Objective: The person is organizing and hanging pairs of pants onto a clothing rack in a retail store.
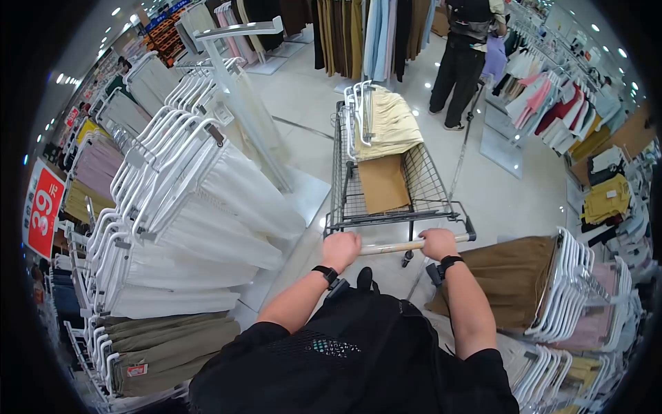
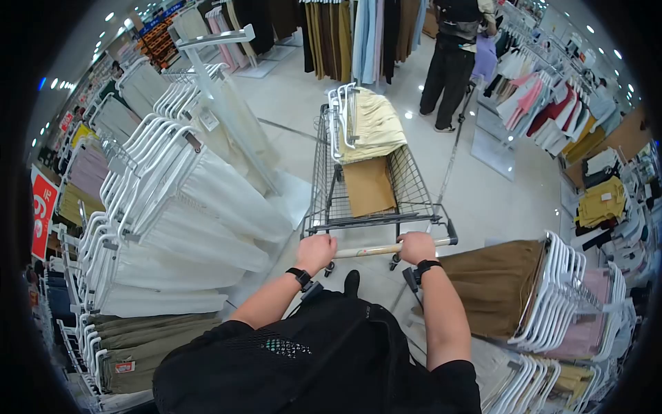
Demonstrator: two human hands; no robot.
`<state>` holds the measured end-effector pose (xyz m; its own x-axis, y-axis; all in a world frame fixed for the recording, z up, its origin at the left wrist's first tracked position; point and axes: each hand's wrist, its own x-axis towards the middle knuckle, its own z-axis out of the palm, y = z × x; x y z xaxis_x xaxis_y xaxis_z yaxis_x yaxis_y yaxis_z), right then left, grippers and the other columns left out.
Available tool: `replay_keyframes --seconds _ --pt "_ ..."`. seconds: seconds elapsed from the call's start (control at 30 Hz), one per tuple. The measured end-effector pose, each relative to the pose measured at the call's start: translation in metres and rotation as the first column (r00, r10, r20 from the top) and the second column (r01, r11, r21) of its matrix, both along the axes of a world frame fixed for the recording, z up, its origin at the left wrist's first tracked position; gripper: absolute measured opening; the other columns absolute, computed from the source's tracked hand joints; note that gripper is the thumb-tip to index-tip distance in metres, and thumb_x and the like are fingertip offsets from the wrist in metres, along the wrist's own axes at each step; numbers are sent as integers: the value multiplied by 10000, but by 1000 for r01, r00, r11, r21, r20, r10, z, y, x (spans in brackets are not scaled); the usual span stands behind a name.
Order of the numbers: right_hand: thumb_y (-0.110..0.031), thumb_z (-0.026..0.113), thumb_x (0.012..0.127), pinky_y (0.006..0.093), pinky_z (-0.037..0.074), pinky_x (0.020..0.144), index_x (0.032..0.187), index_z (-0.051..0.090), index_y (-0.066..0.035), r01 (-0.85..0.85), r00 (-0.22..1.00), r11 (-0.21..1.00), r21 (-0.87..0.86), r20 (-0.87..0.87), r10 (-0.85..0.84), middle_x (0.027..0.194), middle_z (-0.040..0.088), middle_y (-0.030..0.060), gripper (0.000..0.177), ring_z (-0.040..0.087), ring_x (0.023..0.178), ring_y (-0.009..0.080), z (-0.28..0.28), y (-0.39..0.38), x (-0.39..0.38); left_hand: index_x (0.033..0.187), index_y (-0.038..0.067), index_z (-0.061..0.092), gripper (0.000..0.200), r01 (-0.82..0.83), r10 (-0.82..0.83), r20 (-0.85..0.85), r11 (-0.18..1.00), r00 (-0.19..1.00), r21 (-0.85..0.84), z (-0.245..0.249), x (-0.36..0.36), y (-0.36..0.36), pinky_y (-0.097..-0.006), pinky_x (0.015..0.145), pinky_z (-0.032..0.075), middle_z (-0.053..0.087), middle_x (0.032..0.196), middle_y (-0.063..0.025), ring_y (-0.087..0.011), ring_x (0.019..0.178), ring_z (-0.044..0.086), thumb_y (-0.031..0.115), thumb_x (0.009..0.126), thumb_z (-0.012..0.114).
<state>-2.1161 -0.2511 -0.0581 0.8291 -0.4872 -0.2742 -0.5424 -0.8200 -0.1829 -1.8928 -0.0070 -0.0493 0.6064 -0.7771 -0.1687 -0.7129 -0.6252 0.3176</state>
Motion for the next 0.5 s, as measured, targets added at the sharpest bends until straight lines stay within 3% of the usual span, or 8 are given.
replay_keyframes --seconds 0.23,0.37,0.5 --pt "-234 704 846 433 546 949 1113 815 -240 -13 991 1000 -11 -132 12 1060 787 71 289 727 1060 274 -3 -93 53 790 61 752 427 -39 37 -33 996 999 -84 -8 35 -80 -520 709 576 725 749 -183 -394 733 719 378 1003 561" --pt "-236 680 866 432 557 945 1134 810 -246 -48 981 998 45 -188 56 1081 784 75 298 725 1069 280 -11 -140 76 793 68 752 386 -69 63 -45 987 997 -144 -19 46 -111 -518 708 573 722 748 -180 -396 735 714 363 984 592" --pt "-244 706 852 425 568 915 1138 808 -237 -135 974 991 -12 -187 131 1069 786 69 304 733 1021 281 -10 -197 104 796 66 757 374 -129 115 -92 977 989 -169 -22 54 -152 -518 709 572 724 753 -179 -396 733 712 358 975 605"
